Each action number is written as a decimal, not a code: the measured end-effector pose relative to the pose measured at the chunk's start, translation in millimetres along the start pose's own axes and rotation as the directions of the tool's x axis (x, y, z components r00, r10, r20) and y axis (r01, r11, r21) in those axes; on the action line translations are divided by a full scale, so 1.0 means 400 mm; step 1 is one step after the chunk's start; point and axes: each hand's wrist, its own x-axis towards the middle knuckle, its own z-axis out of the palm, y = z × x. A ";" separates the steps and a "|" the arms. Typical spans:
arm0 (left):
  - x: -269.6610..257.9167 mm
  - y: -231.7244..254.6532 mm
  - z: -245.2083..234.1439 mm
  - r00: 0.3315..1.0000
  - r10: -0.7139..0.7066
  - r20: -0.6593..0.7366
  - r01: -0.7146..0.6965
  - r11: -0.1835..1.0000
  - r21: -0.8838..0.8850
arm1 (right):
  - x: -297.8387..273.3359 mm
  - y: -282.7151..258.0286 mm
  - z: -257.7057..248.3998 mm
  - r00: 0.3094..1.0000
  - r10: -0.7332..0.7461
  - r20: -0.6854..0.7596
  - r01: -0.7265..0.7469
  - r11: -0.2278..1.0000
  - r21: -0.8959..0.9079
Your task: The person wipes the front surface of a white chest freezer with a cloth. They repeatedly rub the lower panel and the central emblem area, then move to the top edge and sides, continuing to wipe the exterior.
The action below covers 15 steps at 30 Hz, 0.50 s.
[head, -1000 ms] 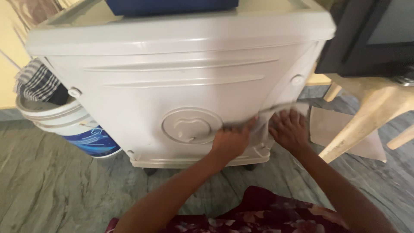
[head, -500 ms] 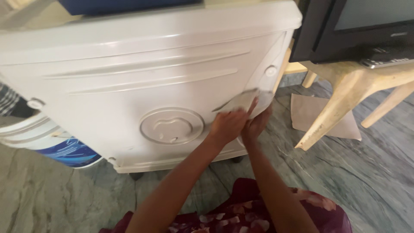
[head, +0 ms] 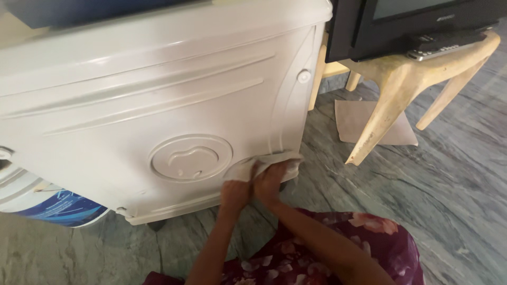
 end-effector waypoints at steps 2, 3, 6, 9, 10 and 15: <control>-0.042 -0.032 -0.041 0.997 -0.066 0.040 0.065 0.998 0.024 | -0.075 0.005 0.040 0.991 0.027 0.134 -0.024 0.999 -0.025; -0.064 -0.043 -0.059 0.992 -0.083 0.090 0.077 0.995 0.065 | -0.107 0.009 0.058 0.980 0.041 0.194 -0.035 0.999 -0.033; -0.084 -0.032 -0.062 0.990 -0.022 -0.141 0.030 0.998 0.057 | -0.155 0.043 0.096 0.978 0.046 0.201 -0.042 0.999 -0.028; -0.083 -0.005 -0.023 0.995 0.027 -0.101 -0.028 1.000 0.001 | -0.151 0.095 0.104 0.984 0.136 0.113 -0.130 0.990 -0.055; -0.086 0.006 -0.006 0.999 0.034 -0.008 -0.034 0.999 -0.020 | -0.150 0.113 0.096 0.979 0.185 0.088 -0.178 0.981 -0.074; -0.068 0.084 0.080 0.930 0.043 0.365 -0.059 0.998 0.032 | -0.074 0.215 0.056 0.944 0.327 -0.046 -0.310 0.925 0.222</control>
